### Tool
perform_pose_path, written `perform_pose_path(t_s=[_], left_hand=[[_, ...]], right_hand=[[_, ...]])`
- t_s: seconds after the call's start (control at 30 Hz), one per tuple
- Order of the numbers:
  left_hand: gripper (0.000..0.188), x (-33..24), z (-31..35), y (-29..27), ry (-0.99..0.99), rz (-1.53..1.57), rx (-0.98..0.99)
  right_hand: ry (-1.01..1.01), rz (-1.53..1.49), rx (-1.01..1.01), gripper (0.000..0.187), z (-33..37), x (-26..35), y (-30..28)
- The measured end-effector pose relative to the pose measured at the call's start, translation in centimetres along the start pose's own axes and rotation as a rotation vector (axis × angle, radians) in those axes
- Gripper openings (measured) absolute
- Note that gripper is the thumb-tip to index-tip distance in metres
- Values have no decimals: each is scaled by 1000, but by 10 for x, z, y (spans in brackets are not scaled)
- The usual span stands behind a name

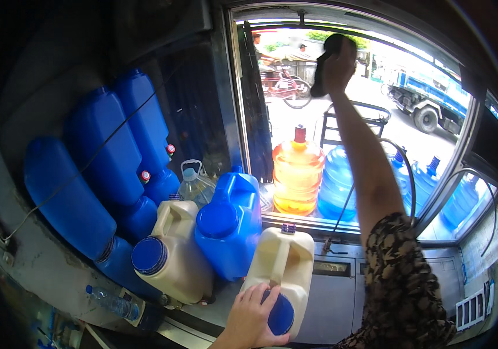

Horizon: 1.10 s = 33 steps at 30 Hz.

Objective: The person wipes a glass window and a metal counter with a green cloth, then rinses the cloth at a sink and repeats the wiping. The person also moves several large water containers on the counter and places a small cup and a bottle cap on the surface.

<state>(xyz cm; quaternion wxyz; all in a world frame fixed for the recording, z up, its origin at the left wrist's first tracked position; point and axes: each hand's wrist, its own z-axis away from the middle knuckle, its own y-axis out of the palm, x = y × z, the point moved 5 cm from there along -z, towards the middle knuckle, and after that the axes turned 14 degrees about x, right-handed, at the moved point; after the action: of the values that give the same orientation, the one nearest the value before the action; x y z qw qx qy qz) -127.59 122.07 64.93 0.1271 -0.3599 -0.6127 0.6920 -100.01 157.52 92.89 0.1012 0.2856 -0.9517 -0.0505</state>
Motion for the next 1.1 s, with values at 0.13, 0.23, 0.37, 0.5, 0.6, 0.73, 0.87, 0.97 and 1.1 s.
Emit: perform_pose_path(t_s=[0.13,0.23,0.37,0.5,0.6,0.73,0.87,0.97,1.1], left_hand=[[96,5,-2,-4,-26,24,21],[97,9,-2,-1,-41,92,28],[87,11,-4,2,-68,62,-115],[87,14,-5,4,-84,184,-94],[87,16,-1,3,-100,231,-106],[91,22,-1,-1,-108,311,-56],[90,23,-4,-8,-103,290,-47],[87,21,-8,-12,-110,310,-40],[78,28,-11,-15,-160,287,-20]], right_hand=[[-85,203,102,58,-88,-73,-22],[332,419,70,72,-119,-143,-23],[203,627,184,63,-110,-128,73],[-514,780,257,47,-47,-16,193],[-419,589,915,62,8,28,266],[-708,375,621,43,123,40,239],[-357,-254,1018,28,295,-6,165],[-294,-191,1520,29,440,-39,122],[-324,-35,1650,22,562,-65,113]])
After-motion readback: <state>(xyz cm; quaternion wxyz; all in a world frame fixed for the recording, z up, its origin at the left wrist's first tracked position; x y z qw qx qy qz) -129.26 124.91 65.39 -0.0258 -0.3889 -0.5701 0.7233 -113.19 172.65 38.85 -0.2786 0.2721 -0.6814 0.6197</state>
